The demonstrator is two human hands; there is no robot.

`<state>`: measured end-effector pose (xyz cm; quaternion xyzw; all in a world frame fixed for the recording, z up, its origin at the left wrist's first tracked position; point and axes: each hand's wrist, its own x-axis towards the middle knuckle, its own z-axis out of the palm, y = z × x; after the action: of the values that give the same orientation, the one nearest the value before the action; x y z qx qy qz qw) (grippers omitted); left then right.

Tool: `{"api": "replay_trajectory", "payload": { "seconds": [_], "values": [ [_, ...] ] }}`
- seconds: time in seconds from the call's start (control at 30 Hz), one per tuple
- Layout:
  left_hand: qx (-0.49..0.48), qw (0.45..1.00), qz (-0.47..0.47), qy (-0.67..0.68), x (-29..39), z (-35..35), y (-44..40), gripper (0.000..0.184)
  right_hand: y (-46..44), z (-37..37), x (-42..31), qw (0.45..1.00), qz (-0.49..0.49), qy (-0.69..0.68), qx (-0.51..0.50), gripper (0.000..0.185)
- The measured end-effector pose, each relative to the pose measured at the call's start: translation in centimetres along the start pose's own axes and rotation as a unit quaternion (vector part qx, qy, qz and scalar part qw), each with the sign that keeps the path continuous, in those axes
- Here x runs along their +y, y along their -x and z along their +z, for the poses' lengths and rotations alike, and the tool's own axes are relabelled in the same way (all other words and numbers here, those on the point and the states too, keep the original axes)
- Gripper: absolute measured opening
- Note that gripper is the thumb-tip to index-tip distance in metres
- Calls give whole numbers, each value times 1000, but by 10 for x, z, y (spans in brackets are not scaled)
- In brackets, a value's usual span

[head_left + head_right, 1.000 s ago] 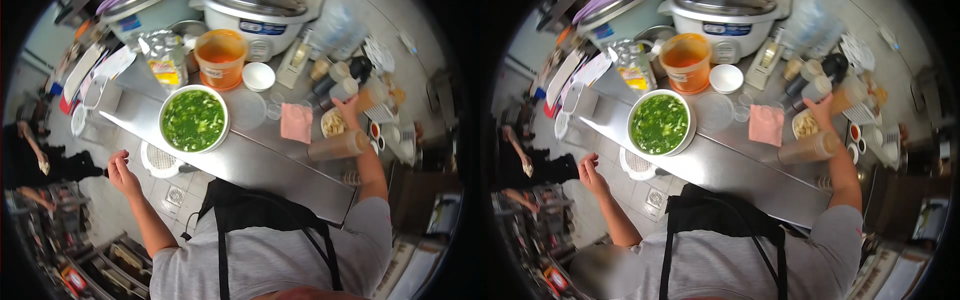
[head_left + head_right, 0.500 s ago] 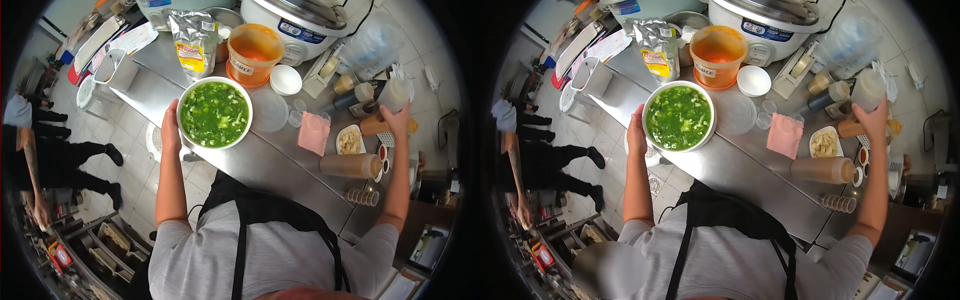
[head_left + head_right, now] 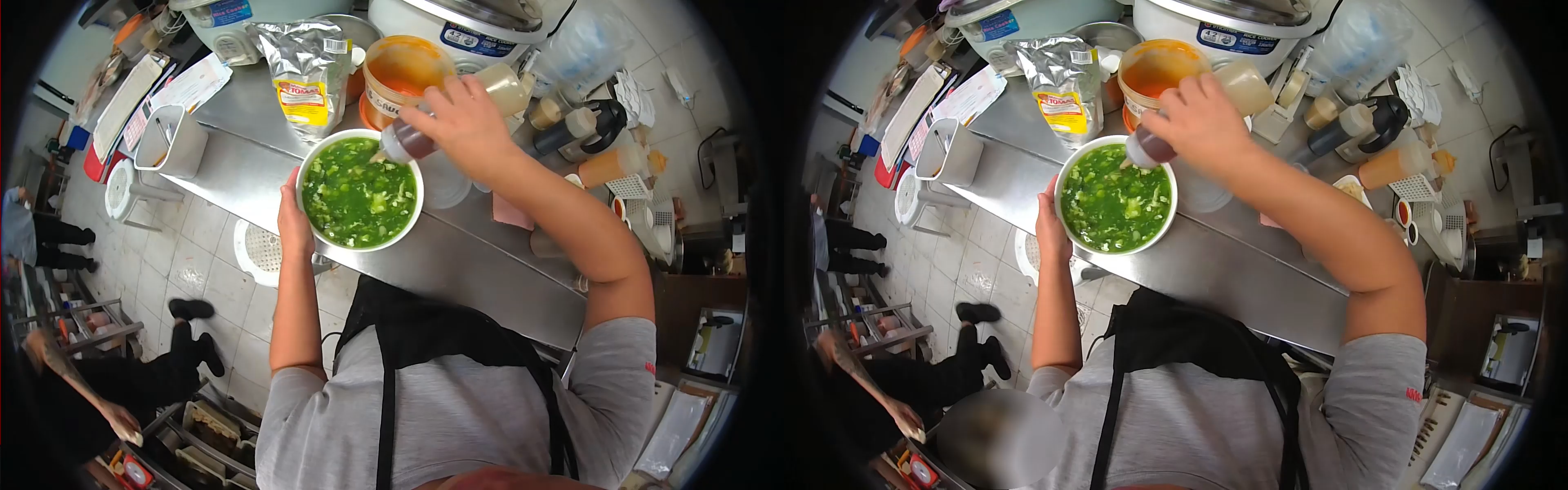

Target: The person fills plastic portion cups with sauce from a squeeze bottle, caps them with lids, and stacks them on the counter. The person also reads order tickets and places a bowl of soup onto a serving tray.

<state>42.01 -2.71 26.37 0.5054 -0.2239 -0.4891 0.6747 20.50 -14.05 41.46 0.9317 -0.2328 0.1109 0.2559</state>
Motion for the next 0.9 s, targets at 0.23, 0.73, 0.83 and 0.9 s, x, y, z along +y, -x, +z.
{"api": "replay_trajectory", "payload": {
  "seconds": [0.23, 0.73, 0.83, 0.9],
  "values": [
    [-20, 996, 14, -83, 2, -4, -1, 50, 7, -34, 21, 991, -47, 87, -86, 15],
    [-63, 994, -91, -7, 5, -7, -15, 49, 93, 9, 7, 955, 222, -158, -119, 51],
    [-84, 988, -129, 24, 10, -7, -22, 47, 128, 43, 23, 861, 371, -347, -11, 64],
    [-107, 984, -140, 16, 6, -13, -29, 47, 143, 69, 32, 701, 478, -515, 125, 66]
  ]
}}
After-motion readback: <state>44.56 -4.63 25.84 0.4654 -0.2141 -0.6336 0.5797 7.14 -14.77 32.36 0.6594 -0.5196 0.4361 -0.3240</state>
